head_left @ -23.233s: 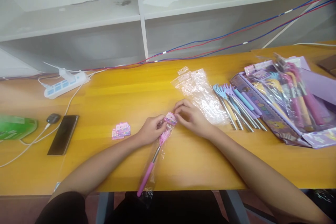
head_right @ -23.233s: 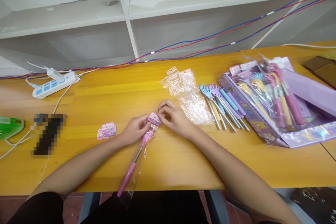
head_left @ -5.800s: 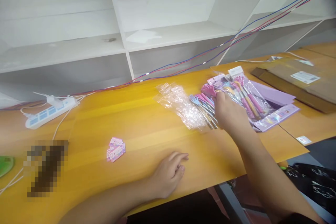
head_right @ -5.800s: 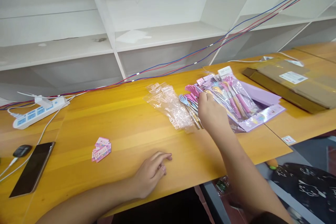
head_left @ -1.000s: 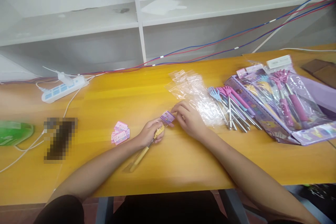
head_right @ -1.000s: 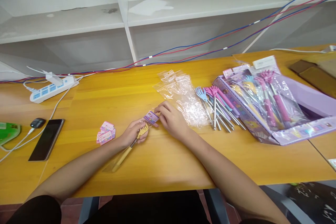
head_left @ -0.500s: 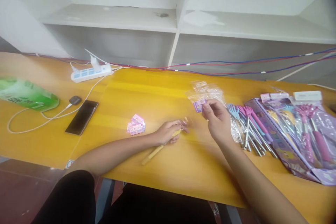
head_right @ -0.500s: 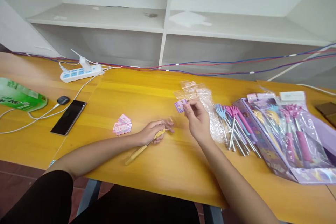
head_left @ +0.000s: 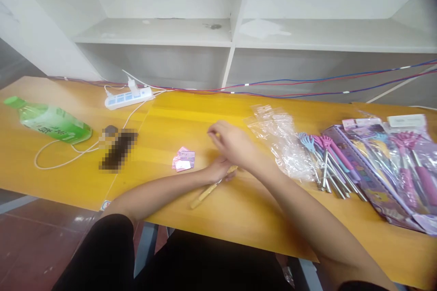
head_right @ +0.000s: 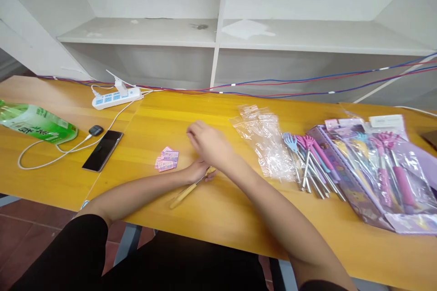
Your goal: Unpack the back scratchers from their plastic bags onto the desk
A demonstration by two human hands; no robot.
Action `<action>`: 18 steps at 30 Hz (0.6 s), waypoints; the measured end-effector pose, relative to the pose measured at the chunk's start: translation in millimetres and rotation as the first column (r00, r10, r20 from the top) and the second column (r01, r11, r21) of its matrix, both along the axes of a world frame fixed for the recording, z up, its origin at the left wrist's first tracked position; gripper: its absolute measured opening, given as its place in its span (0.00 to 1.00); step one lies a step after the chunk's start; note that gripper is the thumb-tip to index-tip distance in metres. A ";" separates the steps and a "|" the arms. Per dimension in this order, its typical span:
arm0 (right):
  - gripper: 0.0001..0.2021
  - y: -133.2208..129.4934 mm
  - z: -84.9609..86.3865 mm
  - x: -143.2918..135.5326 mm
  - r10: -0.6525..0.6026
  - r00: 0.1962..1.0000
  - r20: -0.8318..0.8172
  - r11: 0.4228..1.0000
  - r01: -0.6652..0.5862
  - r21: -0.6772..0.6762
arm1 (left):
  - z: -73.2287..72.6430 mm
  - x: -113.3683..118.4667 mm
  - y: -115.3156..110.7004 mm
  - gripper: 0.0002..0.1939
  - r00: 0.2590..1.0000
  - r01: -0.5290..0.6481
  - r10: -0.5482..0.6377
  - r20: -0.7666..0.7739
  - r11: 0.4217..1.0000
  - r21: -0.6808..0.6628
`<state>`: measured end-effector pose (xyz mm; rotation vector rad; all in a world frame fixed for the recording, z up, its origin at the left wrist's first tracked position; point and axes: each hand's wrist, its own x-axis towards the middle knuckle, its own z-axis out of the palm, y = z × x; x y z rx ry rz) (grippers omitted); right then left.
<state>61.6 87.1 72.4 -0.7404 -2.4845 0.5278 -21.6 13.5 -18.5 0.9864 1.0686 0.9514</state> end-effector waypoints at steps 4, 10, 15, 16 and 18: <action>0.13 -10.8 -16.2 76.0 -0.291 0.905 -0.312 0.957 0.282 -0.073 | 2.0 -2.5 12.3 0.16 0.918 -0.018 0.032 0.396 0.999 -0.039; 0.25 -49.1 -68.9 82.5 -0.385 0.878 -0.283 0.508 -0.054 -0.860 | 34.3 -9.0 21.8 0.17 0.838 -0.286 0.273 0.473 0.957 -0.046; 0.27 -53.5 -60.5 51.4 -0.312 0.884 -0.348 0.433 -0.193 -0.880 | 51.5 -7.3 17.4 0.19 0.921 -0.275 0.222 0.319 0.952 0.131; 0.27 -50.8 -55.6 49.1 -0.339 0.866 -0.368 0.464 -0.186 -0.866 | 49.5 -7.6 17.1 0.20 0.932 -0.251 0.197 0.304 0.956 0.150; 0.27 -43.1 -44.1 49.5 -0.395 0.828 -0.399 0.523 -0.155 -0.838 | 41.3 -9.5 16.4 0.23 0.934 -0.218 0.175 0.311 0.970 0.106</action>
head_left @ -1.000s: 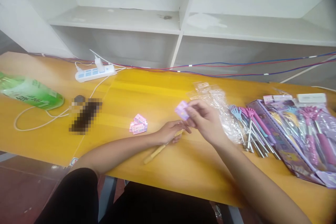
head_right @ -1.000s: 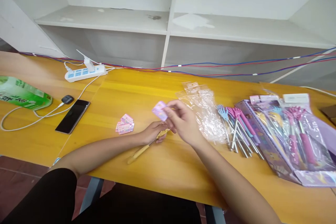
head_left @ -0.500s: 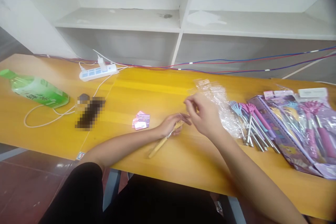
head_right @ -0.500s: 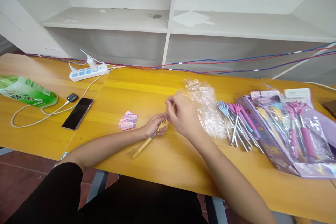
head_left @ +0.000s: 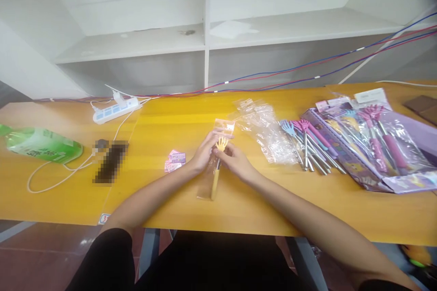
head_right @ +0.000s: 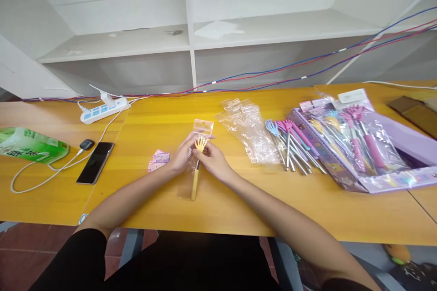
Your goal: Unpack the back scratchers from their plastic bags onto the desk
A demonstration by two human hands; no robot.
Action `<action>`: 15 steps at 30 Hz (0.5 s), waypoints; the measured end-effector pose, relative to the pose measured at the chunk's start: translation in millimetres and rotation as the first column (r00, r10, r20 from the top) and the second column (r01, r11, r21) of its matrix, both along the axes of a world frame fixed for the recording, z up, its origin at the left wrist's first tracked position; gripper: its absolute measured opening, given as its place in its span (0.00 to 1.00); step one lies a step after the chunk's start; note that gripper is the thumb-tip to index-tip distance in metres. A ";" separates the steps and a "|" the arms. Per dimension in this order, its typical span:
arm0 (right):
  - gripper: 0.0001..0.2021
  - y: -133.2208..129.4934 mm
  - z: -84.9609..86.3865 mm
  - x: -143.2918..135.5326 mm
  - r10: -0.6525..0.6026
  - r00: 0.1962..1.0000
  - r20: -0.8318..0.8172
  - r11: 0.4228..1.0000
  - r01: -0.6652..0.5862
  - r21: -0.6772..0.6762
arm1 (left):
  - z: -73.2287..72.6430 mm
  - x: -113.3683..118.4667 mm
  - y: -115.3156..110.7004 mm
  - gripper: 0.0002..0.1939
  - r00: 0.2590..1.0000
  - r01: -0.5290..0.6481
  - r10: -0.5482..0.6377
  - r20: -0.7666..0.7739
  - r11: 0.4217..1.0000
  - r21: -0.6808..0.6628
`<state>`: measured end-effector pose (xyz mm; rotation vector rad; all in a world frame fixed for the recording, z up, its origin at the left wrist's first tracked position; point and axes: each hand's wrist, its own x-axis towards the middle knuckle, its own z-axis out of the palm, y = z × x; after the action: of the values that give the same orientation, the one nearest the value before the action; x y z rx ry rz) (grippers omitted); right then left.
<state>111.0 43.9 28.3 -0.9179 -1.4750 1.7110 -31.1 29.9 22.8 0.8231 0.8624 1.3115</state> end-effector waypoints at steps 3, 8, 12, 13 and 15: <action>0.26 13.6 22.7 10.5 -0.143 0.990 0.019 0.986 0.140 0.091 | -14.4 -5.3 -3.2 0.30 0.979 0.184 -0.169 0.117 0.974 -0.135; 0.20 34.2 63.7 37.5 -0.339 0.941 0.012 0.858 0.304 0.413 | -23.6 -7.9 -12.9 0.43 0.814 0.571 -0.552 0.180 0.817 -0.075; 0.18 45.3 82.8 54.6 -0.382 0.919 -0.098 0.800 0.382 0.462 | -31.0 -4.9 -18.4 0.28 0.813 0.579 -0.574 0.100 0.814 -0.041; 0.18 46.2 87.1 58.3 -0.396 0.911 -0.117 0.778 0.401 0.483 | -34.0 -4.4 -19.2 0.26 0.813 0.580 -0.576 0.080 0.813 -0.042; 0.18 44.5 98.1 65.0 -0.406 0.908 -0.099 0.729 0.387 0.564 | -39.6 -3.7 -20.1 0.25 0.809 0.588 -0.586 0.055 0.808 -0.040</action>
<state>176.0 88.4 126.4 -0.8423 -1.5463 0.8570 -34.9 9.7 -16.7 0.9229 0.5383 0.7447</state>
